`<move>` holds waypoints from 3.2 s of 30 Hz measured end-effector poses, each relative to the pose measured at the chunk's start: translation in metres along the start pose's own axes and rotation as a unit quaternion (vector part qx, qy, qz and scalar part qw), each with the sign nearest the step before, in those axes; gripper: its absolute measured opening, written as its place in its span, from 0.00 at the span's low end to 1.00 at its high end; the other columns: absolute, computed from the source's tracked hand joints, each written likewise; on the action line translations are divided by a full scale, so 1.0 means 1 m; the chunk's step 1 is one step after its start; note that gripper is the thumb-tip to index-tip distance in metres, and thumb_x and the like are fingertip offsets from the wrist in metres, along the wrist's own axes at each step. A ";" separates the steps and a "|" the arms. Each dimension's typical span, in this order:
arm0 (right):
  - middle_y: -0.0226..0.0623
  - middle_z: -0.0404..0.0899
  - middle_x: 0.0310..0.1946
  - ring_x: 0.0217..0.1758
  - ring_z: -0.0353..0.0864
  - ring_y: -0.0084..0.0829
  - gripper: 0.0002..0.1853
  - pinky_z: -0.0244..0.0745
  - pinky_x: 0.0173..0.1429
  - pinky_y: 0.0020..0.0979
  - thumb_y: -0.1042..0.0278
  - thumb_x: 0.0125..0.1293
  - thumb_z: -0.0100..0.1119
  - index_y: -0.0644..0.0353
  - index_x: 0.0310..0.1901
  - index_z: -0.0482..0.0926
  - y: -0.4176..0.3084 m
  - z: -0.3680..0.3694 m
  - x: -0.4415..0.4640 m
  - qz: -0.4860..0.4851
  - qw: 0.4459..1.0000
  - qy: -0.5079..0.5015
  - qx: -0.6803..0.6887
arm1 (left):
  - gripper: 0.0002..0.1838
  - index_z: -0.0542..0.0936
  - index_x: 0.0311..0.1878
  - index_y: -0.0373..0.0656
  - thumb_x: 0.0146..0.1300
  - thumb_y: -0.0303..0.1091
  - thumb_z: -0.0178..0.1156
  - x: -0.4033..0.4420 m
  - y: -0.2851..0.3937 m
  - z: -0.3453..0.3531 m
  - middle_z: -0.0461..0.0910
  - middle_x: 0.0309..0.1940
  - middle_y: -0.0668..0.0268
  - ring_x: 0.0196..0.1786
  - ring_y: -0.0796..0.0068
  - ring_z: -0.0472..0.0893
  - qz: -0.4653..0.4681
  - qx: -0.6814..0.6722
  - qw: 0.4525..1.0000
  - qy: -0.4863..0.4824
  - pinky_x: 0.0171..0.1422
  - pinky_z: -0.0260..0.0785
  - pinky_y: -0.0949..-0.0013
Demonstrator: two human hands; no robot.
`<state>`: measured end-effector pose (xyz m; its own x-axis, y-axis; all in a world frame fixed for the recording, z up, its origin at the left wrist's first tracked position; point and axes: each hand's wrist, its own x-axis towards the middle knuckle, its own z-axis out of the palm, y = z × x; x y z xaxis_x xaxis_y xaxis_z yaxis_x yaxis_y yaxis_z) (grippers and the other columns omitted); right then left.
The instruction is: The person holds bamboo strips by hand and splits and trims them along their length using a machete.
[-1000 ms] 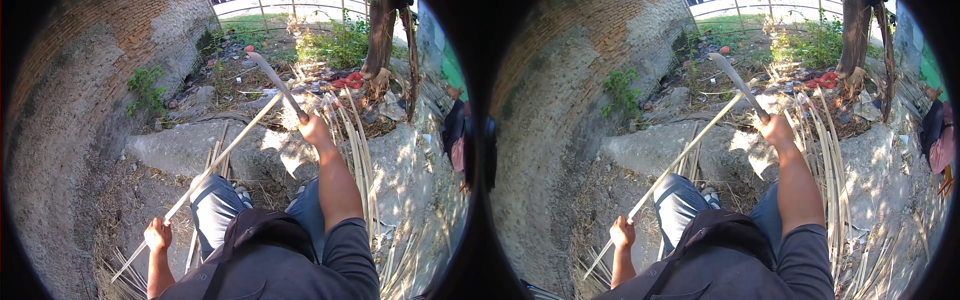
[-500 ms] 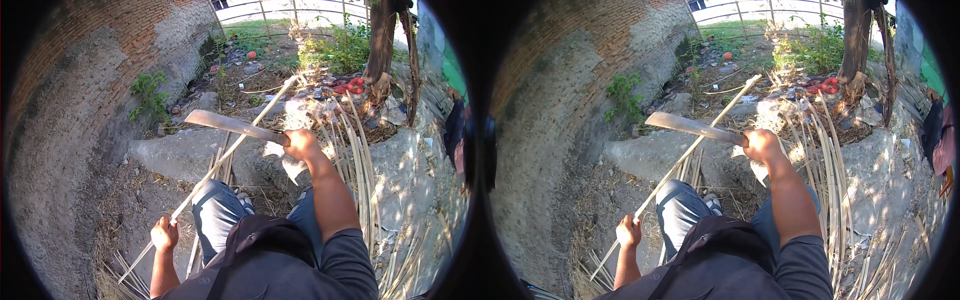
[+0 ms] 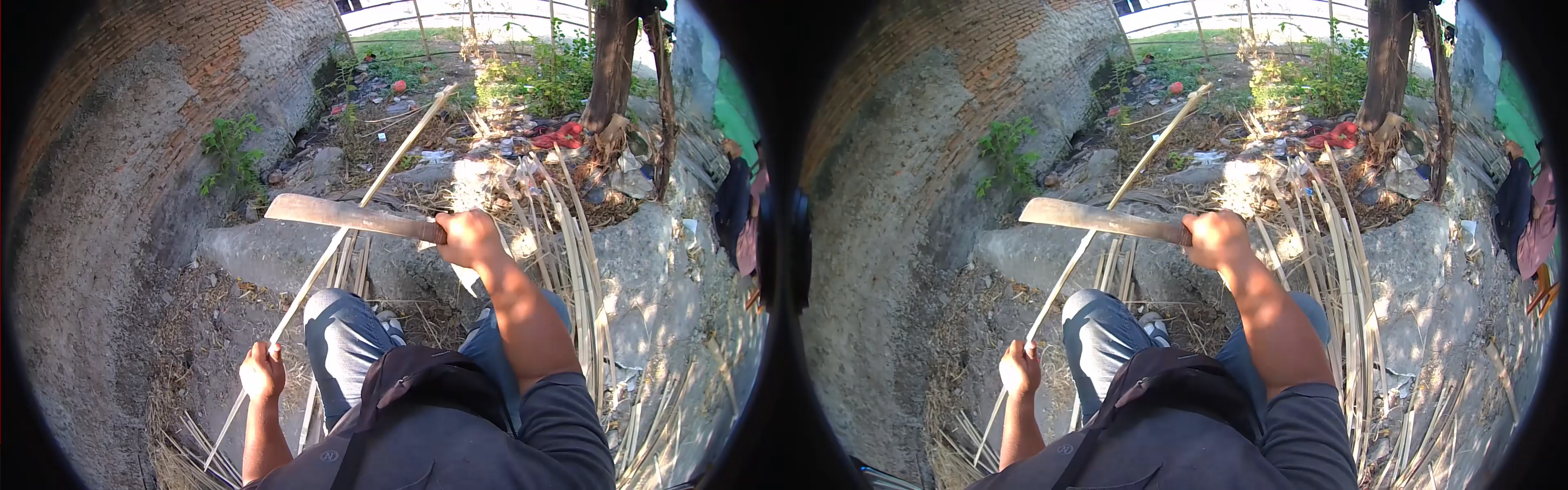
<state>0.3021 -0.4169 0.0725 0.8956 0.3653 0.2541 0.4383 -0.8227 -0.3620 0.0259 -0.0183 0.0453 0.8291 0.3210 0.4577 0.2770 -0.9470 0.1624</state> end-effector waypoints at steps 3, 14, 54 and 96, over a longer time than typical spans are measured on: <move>0.46 0.87 0.34 0.42 0.87 0.52 0.10 0.82 0.51 0.50 0.61 0.59 0.63 0.52 0.40 0.84 0.003 0.003 0.007 -0.030 0.999 0.029 -0.007 | 0.21 0.74 0.32 0.41 0.73 0.49 0.62 0.000 -0.003 -0.004 0.78 0.23 0.53 0.29 0.44 0.80 0.000 0.015 1.000 0.005 0.35 0.71 0.49; 0.50 0.87 0.37 0.44 0.87 0.55 0.13 0.82 0.52 0.50 0.57 0.60 0.62 0.55 0.42 0.84 0.040 -0.001 0.002 0.096 0.986 0.009 0.133 | 0.17 0.75 0.33 0.42 0.69 0.45 0.67 -0.001 -0.001 -0.003 0.79 0.24 0.55 0.29 0.46 0.82 0.024 0.027 0.999 -0.010 0.33 0.73 0.50; 0.45 0.87 0.36 0.46 0.88 0.48 0.12 0.80 0.57 0.49 0.60 0.59 0.65 0.53 0.43 0.82 0.007 0.028 0.010 -0.051 0.997 -0.044 0.036 | 0.20 0.79 0.37 0.40 0.66 0.50 0.70 -0.002 0.025 0.024 0.81 0.27 0.55 0.31 0.48 0.82 -0.011 -0.024 0.999 -0.035 0.36 0.74 0.51; 0.24 0.67 0.17 0.15 0.64 0.21 0.21 0.57 0.19 0.30 0.51 0.65 0.75 0.53 0.31 0.71 0.090 0.025 0.028 0.356 0.710 0.197 0.574 | 0.27 0.80 0.35 0.38 0.71 0.58 0.63 0.021 0.067 0.005 0.81 0.25 0.50 0.33 0.44 0.84 -0.038 -0.138 0.966 -0.215 0.38 0.74 0.51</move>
<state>0.3686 -0.4698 0.0251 0.9296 -0.3024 -0.2106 -0.1384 0.2432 -0.9601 0.0642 -0.0756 0.0611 0.9530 0.3001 0.0406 0.2534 -0.8638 0.4355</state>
